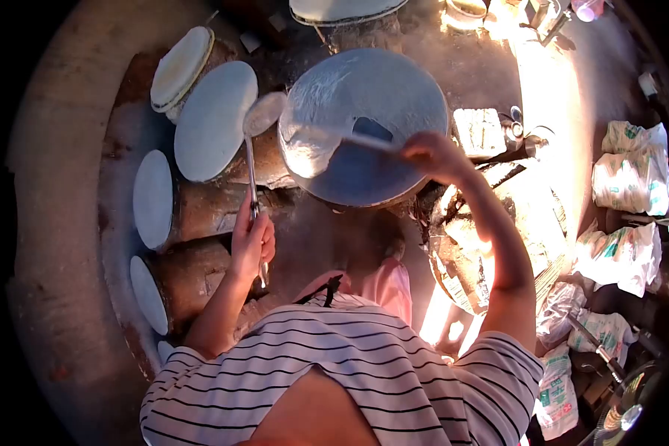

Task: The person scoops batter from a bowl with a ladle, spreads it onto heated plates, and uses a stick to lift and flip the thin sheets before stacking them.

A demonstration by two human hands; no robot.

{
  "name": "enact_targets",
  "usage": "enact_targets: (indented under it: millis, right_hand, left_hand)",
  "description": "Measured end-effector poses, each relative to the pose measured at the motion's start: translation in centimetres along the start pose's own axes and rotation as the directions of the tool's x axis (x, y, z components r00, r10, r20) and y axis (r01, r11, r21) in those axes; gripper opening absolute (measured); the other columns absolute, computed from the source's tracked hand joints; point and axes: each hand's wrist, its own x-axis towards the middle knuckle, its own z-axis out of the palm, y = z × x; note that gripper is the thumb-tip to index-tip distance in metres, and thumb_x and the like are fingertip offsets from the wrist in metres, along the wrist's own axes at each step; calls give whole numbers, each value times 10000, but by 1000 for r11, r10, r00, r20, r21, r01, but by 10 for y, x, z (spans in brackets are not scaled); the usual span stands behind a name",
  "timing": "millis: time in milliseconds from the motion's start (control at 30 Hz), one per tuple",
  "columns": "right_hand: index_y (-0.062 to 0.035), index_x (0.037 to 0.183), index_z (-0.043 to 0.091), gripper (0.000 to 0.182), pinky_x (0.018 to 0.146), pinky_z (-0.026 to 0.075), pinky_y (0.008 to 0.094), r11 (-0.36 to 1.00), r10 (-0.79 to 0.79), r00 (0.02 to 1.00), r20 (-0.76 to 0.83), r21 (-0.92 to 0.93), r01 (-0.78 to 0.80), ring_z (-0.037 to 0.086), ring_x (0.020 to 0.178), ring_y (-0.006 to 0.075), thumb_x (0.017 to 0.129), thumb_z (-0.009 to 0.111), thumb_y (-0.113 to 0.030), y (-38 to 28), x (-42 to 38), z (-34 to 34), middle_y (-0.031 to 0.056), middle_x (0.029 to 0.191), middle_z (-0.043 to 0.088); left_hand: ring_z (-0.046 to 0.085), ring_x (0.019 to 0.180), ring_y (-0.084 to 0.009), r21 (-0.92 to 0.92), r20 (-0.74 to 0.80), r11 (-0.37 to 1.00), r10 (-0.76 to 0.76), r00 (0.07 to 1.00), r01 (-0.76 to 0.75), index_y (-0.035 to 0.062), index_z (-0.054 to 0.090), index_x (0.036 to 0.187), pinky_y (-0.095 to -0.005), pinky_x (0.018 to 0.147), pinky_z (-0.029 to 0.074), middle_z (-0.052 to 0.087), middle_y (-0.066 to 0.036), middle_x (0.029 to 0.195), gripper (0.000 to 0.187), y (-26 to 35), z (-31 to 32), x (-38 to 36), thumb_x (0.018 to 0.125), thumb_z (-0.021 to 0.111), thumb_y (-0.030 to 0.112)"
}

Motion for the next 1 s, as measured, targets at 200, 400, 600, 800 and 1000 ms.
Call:
enact_targets:
  millis: [200,400,600,800,1000]
  right_hand:
    - [-68,999,662,401,706,514,332,957,-9,1000,-19,-289,3,633,797,239,650,582,114,-89,-125,29,117,1012,649]
    - [-87,1233,470,374,600,467,207,402,678,734,-34,854,-331,612,731,123,878,570,-26,-190,3,222,88,1046,632]
    - [-112,1180,480,255,502,431,234,179,823,539,-180,982,54,556,610,103,934,531,-155,-179,118,349,69,858,626]
    - [-165,1216,446,270,412,372,243,93,850,484,-208,964,249,450,489,89,953,502,-177,-197,11,368,5,694,511]
    - [-158,1227,478,306,389,358,235,215,919,272,-284,943,255,438,472,90,933,553,-195,-199,-5,309,27,727,536]
  left_hand:
    - [329,410,-45,32,-44,997,73,996,-72,270,190,1471,-206,348,296,355,26,599,569,4,-37,-13,979,443,141]
    - [330,409,-46,-2,116,956,291,950,-293,187,163,1478,-195,346,304,367,21,598,588,11,-103,-3,972,456,128]
    - [346,401,-50,-66,300,874,477,826,-481,137,157,1470,-199,347,317,410,6,598,588,14,-156,-15,970,466,146]
    - [343,411,-31,-96,359,871,482,799,-482,117,149,1470,-184,355,315,412,12,608,601,17,-203,-21,968,477,147]
    - [338,410,-24,-83,365,903,422,830,-422,103,159,1469,-181,354,317,418,17,600,588,12,-207,-27,968,466,129]
